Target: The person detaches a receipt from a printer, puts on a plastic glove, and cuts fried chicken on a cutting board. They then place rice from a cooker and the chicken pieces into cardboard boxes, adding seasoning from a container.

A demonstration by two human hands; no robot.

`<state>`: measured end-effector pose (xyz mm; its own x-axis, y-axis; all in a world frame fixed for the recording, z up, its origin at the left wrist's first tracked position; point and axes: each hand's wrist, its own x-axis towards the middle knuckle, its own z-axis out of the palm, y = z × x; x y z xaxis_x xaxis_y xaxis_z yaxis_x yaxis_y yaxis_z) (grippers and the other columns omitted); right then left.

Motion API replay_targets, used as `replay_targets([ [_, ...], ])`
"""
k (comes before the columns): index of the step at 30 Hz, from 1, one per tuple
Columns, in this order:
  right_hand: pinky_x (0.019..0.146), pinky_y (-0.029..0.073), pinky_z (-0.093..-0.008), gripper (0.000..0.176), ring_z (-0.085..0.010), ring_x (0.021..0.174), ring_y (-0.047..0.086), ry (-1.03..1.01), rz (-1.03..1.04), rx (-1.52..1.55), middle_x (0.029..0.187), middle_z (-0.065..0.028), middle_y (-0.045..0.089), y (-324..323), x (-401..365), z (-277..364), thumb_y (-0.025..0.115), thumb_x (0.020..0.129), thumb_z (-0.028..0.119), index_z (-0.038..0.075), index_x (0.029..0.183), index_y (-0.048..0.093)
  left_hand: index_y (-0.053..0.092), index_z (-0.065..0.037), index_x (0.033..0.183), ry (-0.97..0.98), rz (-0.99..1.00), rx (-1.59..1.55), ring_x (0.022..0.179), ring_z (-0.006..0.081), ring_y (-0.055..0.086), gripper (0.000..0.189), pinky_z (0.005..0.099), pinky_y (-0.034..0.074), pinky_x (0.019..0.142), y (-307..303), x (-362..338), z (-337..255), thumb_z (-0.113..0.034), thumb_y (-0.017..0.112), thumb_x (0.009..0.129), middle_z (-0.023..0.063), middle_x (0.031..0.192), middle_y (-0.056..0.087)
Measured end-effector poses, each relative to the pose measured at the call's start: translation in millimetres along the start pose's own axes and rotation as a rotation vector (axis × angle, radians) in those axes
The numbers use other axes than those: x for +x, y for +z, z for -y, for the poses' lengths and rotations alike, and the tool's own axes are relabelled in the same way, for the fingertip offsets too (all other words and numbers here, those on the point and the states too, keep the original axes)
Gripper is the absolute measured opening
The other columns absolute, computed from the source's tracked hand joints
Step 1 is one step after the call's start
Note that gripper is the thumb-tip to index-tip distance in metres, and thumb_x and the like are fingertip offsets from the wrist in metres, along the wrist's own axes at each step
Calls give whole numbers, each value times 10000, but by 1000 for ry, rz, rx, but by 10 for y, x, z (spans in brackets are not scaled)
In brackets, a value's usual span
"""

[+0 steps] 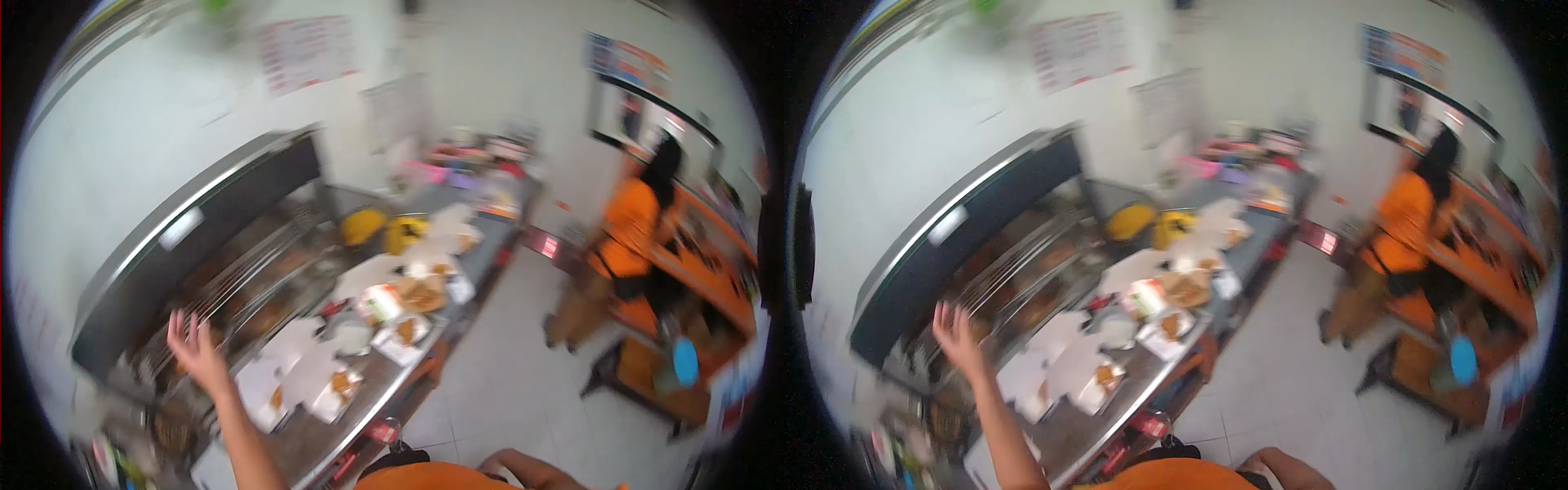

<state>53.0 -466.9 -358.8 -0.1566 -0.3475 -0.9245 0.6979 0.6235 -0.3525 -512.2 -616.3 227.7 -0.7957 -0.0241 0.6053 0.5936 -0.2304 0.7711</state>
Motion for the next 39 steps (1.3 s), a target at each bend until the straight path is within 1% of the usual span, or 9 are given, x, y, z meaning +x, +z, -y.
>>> replay_targets([
  [4,1132,402,-455,689,-286,1376,478,114,-188,224,1473,-48,576,-331,-474,-529,739,845,328,131,1472,534,371,-72,1459,148,-203,-13,1322,304,543,654,429,473,1068,-6,649,-5,-59,741,919,165,1485,433],
  [6,1197,360,-432,753,-266,1450,399,-303,-422,561,1546,-7,504,-415,-513,-734,769,793,268,209,1495,503,342,-83,1463,207,-204,80,1316,296,545,700,424,477,1025,63,855,-14,-76,763,904,168,1484,417],
  [7,1230,338,-421,797,-256,1487,359,-928,-417,502,1583,14,469,-404,63,-1192,784,767,238,248,1506,488,342,-78,1459,235,-195,104,1293,287,563,697,410,472,997,95,972,9,-80,762,903,172,1448,445],
  [10,727,509,-450,347,-200,893,684,-110,-645,716,1175,-9,724,-925,-1274,188,613,931,278,198,1263,671,342,-59,1441,320,-179,194,1166,251,636,705,340,518,909,341,1265,-27,-85,785,893,150,1326,511],
  [13,809,585,-441,398,-311,926,729,-222,-1025,273,1046,-200,756,-1314,-1248,564,760,851,322,62,1152,747,332,-25,1434,346,-146,243,967,181,681,732,282,525,773,582,1478,-32,-67,800,873,139,1234,545],
  [18,847,540,-338,411,-211,984,724,-335,-805,720,1150,-111,725,-1918,-1945,1595,661,956,136,24,1347,604,348,-48,1409,208,-54,53,830,116,635,677,232,492,695,620,1391,108,31,755,873,114,1210,483],
  [23,801,527,-283,370,-176,948,722,-562,-929,738,1102,-83,721,-2358,-2363,2077,645,975,118,-2,1322,606,383,-47,1385,113,17,-224,963,134,637,571,269,558,868,606,1283,281,90,678,916,153,1244,503],
  [31,897,530,-309,334,-172,1024,698,-788,-900,528,1202,-113,714,-3013,-3098,2726,647,1014,125,-9,1314,591,467,14,1481,60,165,-205,937,90,627,586,222,519,803,499,1325,281,122,601,921,154,1349,580],
  [39,909,533,-292,345,-135,1052,674,-995,-815,340,1186,-85,720,-3401,-3715,3360,677,988,89,-6,1313,613,341,21,1573,14,333,-266,1277,231,596,714,349,513,1068,427,1062,254,139,575,909,177,1539,432],
])
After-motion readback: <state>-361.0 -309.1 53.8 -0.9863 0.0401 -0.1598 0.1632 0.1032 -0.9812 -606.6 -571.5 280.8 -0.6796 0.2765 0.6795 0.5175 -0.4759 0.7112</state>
